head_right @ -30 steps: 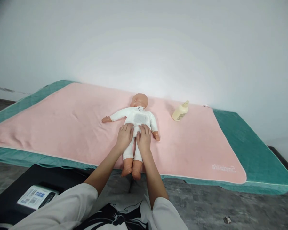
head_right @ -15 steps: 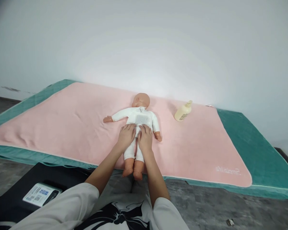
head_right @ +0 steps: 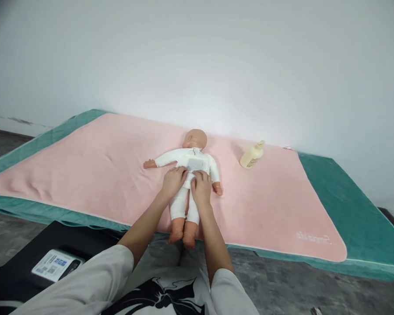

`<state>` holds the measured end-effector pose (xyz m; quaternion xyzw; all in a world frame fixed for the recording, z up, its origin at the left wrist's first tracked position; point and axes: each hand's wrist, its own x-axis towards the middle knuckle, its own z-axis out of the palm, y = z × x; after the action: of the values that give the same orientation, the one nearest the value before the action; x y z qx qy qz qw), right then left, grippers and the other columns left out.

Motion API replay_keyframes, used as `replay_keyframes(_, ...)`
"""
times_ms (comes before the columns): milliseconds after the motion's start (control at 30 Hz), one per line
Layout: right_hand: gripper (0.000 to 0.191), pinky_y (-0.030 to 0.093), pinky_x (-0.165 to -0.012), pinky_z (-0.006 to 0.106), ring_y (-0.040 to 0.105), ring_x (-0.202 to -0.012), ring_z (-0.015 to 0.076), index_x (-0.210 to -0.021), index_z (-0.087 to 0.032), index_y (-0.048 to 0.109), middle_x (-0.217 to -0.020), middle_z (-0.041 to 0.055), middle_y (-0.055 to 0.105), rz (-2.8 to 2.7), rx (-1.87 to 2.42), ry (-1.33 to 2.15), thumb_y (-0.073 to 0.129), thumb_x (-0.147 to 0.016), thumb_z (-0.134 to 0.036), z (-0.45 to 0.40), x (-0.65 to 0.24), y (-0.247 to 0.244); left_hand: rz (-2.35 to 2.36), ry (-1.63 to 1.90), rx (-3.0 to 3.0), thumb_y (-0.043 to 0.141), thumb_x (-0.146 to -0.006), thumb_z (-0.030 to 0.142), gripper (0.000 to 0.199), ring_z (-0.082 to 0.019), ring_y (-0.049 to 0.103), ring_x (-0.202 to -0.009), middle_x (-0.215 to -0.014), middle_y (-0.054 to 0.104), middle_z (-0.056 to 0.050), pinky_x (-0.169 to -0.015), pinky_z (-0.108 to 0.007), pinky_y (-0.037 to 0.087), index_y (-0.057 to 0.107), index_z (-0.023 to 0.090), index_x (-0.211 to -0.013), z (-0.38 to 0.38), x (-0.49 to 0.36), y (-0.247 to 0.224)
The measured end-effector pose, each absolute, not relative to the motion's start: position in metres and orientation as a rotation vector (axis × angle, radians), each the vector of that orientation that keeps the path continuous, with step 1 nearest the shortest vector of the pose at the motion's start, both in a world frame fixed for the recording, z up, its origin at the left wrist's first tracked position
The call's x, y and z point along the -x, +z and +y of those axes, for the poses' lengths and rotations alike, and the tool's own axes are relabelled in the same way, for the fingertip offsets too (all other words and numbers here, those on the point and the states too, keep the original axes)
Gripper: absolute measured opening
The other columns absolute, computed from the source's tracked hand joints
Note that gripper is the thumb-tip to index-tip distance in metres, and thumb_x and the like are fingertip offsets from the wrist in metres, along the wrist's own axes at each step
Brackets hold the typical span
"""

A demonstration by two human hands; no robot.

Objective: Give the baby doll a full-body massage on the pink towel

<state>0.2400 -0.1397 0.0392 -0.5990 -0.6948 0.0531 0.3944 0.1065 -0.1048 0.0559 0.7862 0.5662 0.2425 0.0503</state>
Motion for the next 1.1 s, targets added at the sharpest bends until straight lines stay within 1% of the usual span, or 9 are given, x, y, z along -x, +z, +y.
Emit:
replay_keyframes(67, 0.029, 0.040, -0.099, 0.040, 0.051, -0.107, 0.0226, -0.107, -0.017, 0.065, -0.110, 0.0095, 0.059, -1.723, 1.527, 0.108, 0.041, -0.090, -0.019, -0.135, -0.240, 0.040, 1.707, 0.789, -2.394, 0.045, -0.095, 0.027, 0.019, -0.021, 0.060, -0.087, -0.090, 0.067, -0.006, -0.078, -0.033, 0.044, 0.061, 0.017, -0.093, -0.103, -0.107, 0.058)
replay_keyframes(133, 0.029, 0.040, -0.100, 0.040, 0.050, -0.111, 0.0231, -0.108, -0.017, 0.064, -0.113, 0.0107, 0.057, -1.690, 1.535, 0.075, 0.041, -0.091, -0.020, -0.130, -0.239, 0.040, 1.674, 0.873, -2.414, 0.048, -0.094, 0.025, 0.015, -0.022, 0.059, -0.091, -0.095, 0.066, -0.006, -0.082, -0.033, 0.044, 0.060, 0.017, -0.095, -0.102, -0.108, 0.058)
replay_keyframes(267, 0.036, 0.035, -0.108, 0.043, 0.042, -0.126, 0.0241, -0.120, -0.015, 0.059, -0.130, 0.0133, 0.049, -1.718, 1.538, 0.034, 0.039, -0.091, -0.018, -0.126, -0.237, 0.039, 1.591, 1.011, -2.423, 0.048, -0.091, 0.017, 0.016, -0.022, 0.056, -0.103, -0.109, 0.063, -0.008, -0.093, -0.034, 0.043, 0.059, 0.016, -0.103, -0.103, -0.111, 0.055)
replay_keyframes(400, 0.040, 0.033, -0.111, 0.042, 0.039, -0.131, 0.0233, -0.126, -0.016, 0.056, -0.137, 0.0126, 0.047, -1.788, 1.537, 0.073, 0.036, -0.092, -0.017, -0.125, -0.238, 0.037, 1.567, 0.991, -2.398, 0.046, -0.092, 0.015, 0.020, -0.022, 0.056, -0.108, -0.116, 0.063, -0.007, -0.094, -0.034, 0.043, 0.057, 0.016, -0.108, -0.102, -0.112, 0.050)
replay_keyframes(600, 0.040, 0.036, -0.110, 0.041, 0.043, -0.130, 0.0241, -0.124, -0.015, 0.059, -0.138, 0.0126, 0.047, -1.791, 1.591, 0.143, 0.035, -0.092, -0.018, -0.125, -0.239, 0.038, 1.607, 0.823, -2.423, 0.043, -0.094, 0.017, 0.018, -0.022, 0.061, -0.096, -0.106, 0.067, -0.006, -0.085, -0.036, 0.043, 0.057, 0.017, -0.105, -0.099, -0.112, 0.050)
replay_keyframes(767, 0.040, 0.039, -0.108, 0.041, 0.044, -0.129, 0.0243, -0.124, -0.016, 0.059, -0.138, 0.0121, 0.047, -1.805, 1.607, 0.166, 0.035, -0.091, -0.018, -0.124, -0.239, 0.040, 1.633, 0.787, -2.442, 0.043, -0.094, 0.019, 0.016, -0.022, 0.061, -0.094, -0.102, 0.067, -0.007, -0.084, -0.036, 0.043, 0.057, 0.017, -0.102, -0.098, -0.112, 0.050)
replay_keyframes(867, 0.041, 0.040, -0.107, 0.041, 0.044, -0.129, 0.0239, -0.124, -0.016, 0.058, -0.138, 0.0123, 0.047, -1.809, 1.591, 0.175, 0.034, -0.091, -0.017, -0.124, -0.240, 0.040, 1.615, 0.797, -2.427, 0.043, -0.093, 0.019, 0.016, -0.023, 0.062, -0.094, -0.102, 0.067, -0.007, -0.084, -0.037, 0.044, 0.056, 0.016, -0.102, -0.097, -0.111, 0.051)
replay_keyframes(967, 0.040, 0.038, -0.109, 0.041, 0.044, -0.129, 0.0229, -0.123, -0.016, 0.058, -0.137, 0.0124, 0.046, -1.787, 1.556, 0.183, 0.036, -0.090, -0.017, -0.123, -0.241, 0.040, 1.572, 0.855, -2.359, 0.045, -0.091, 0.018, 0.017, -0.022, 0.061, -0.095, -0.104, 0.066, -0.008, -0.084, -0.037, 0.045, 0.054, 0.017, -0.106, -0.093, -0.110, 0.053)
replay_keyframes(1100, 0.040, 0.035, -0.111, 0.040, 0.042, -0.130, 0.0227, -0.124, -0.014, 0.055, -0.137, 0.0134, 0.046, -1.732, 1.506, 0.199, 0.041, -0.087, -0.018, -0.116, -0.245, 0.041, 1.532, 0.983, -2.251, 0.048, -0.089, 0.019, 0.026, -0.022, 0.059, -0.100, -0.108, 0.063, -0.009, -0.086, -0.036, 0.047, 0.051, 0.017, -0.115, -0.084, -0.113, 0.061)
